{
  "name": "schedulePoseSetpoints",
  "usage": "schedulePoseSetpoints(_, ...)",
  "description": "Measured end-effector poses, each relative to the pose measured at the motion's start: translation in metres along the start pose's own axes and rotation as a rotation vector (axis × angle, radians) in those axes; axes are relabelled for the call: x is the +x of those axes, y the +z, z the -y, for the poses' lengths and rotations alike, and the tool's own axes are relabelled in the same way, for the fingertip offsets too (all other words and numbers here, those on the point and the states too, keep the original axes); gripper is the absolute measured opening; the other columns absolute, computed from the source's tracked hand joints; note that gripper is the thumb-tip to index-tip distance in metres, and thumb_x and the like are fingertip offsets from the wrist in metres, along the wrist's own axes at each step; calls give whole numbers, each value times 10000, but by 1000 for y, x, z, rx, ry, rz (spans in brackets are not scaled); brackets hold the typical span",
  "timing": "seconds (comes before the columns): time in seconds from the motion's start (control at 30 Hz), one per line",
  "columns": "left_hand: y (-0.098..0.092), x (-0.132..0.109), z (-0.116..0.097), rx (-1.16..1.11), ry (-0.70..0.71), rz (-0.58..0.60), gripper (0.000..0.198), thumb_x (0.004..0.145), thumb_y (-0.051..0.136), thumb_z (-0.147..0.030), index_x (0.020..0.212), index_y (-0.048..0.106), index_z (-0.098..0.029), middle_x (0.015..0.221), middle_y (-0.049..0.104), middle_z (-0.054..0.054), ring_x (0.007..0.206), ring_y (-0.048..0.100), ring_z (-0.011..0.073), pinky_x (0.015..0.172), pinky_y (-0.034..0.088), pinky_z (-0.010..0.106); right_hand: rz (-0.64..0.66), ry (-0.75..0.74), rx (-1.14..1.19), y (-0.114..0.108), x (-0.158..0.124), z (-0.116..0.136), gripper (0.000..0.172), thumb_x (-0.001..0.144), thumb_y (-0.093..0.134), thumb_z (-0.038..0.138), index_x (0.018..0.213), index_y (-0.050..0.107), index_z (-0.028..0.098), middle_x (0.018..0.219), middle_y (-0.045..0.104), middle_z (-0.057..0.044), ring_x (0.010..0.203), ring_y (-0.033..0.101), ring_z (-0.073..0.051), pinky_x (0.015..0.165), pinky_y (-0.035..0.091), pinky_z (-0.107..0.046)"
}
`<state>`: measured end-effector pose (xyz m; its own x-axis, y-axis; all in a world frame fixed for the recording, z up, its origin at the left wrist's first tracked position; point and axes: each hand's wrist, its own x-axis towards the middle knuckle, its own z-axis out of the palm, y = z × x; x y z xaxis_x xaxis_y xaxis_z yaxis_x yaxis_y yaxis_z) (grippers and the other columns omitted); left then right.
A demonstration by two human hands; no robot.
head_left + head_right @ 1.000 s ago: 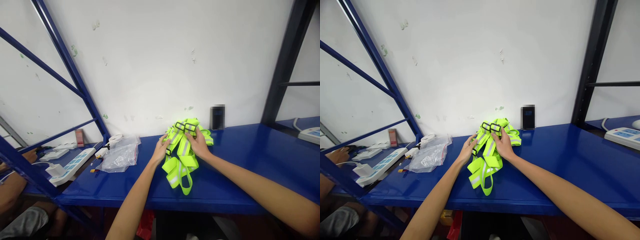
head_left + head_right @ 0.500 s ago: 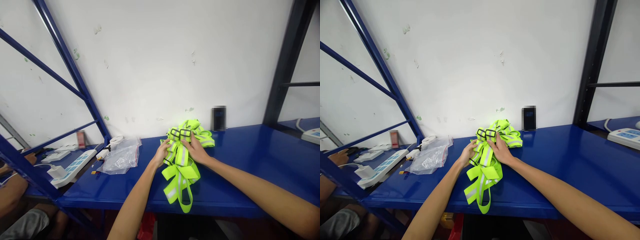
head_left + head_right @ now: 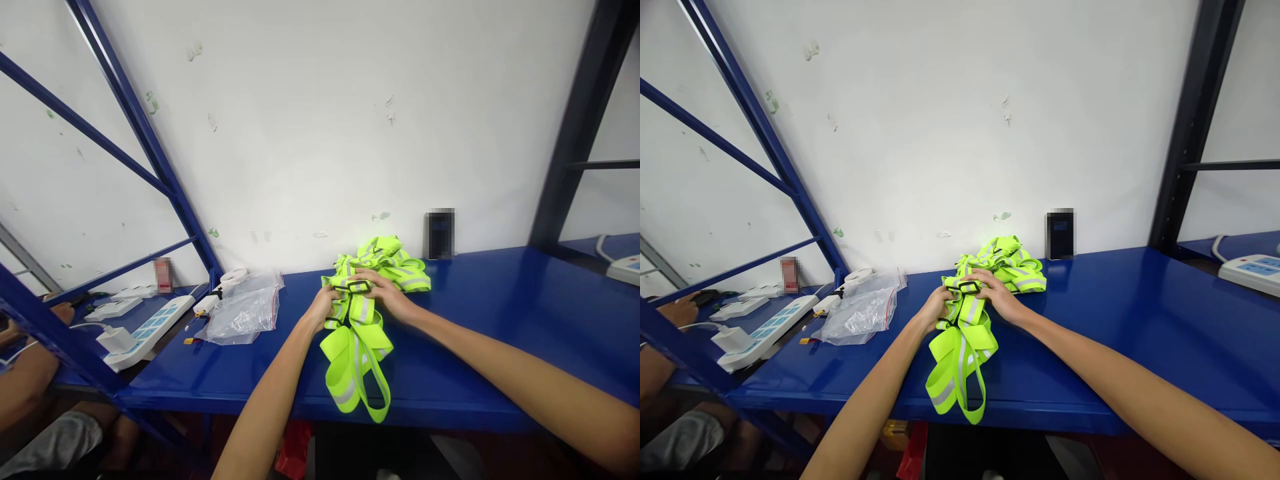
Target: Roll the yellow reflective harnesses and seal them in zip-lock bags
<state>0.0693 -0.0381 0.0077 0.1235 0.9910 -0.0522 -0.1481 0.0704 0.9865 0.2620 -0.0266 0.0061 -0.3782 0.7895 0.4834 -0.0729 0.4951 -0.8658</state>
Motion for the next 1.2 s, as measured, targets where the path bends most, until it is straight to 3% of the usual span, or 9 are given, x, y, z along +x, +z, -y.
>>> schedulePoseSetpoints(0.17,8,-4,-4,-184,27,17,395,616,602,-101,1009,617,-146,842,708,67,721,681,204,706,544,320,-10,26,-91,4,-3,13,310,777,632,378,1059,705,269,1416,462,-59,1410,289,-284,1143,235,-446)
schedulePoseSetpoints(0.3,12,-10,-8,-339,-8,36,385,762,544,-338,1082,619,-138,944,719,98,843,698,254,760,559,374,-32,76,-197,5,-4,23,212,720,639,242,917,714,251,1439,421,-56,1396,308,-293,1120,269,-455)
schedulePoseSetpoints(0.43,11,-12,-7,-211,8,116,459,782,588,-489,1090,629,-150,933,720,94,858,694,254,736,553,343,-2,-22,-300,5,-9,25,482,678,607,124,1130,664,282,1479,349,-59,1403,291,-293,1114,291,-464)
schedulePoseSetpoints(0.53,10,-11,-8,-84,108,139,435,700,742,-350,1074,636,-155,940,721,80,805,687,219,720,537,302,2,-207,-357,8,-12,27,707,699,652,142,1364,482,310,1468,370,-71,1398,306,-284,1150,233,-476)
schedulePoseSetpoints(0.6,8,-11,-11,-88,186,97,451,672,774,-279,1082,627,-159,957,717,71,738,672,185,687,525,283,-60,-218,-300,12,-12,29,832,716,707,213,1455,338,310,1465,386,-88,1375,354,-283,1140,267,-475)
schedulePoseSetpoints(0.73,5,-12,-15,-200,275,74,473,692,783,-294,1118,611,-183,1000,705,63,765,668,173,728,524,292,-142,38,-77,14,-7,25,956,713,761,362,1502,227,276,1437,454,-121,1335,428,-304,1080,375,-476)
schedulePoseSetpoints(0.83,6,-8,-6,-174,344,80,454,753,746,-365,1151,612,-194,1137,676,84,1026,647,231,912,496,346,-141,194,-11,15,-7,20,790,717,757,386,1414,411,248,1387,535,-100,1325,444,-316,1107,349,-470)
schedulePoseSetpoints(0.93,6,-3,7,-56,454,-18,478,836,654,-447,1254,565,-234,1301,600,74,1232,541,241,1068,394,376,-183,207,125,22,-11,18,683,708,760,321,1337,498,281,1376,559,-52,1310,469,-290,1112,354,-435)
schedulePoseSetpoints(1.2,7,-5,11,217,548,-174,636,865,558,-558,1400,409,-246,1486,423,69,1457,232,240,1197,171,362,-50,498,771,33,-13,34,504,675,540,153,1173,600,204,1043,739,-56,999,680,-280,921,519,-454)
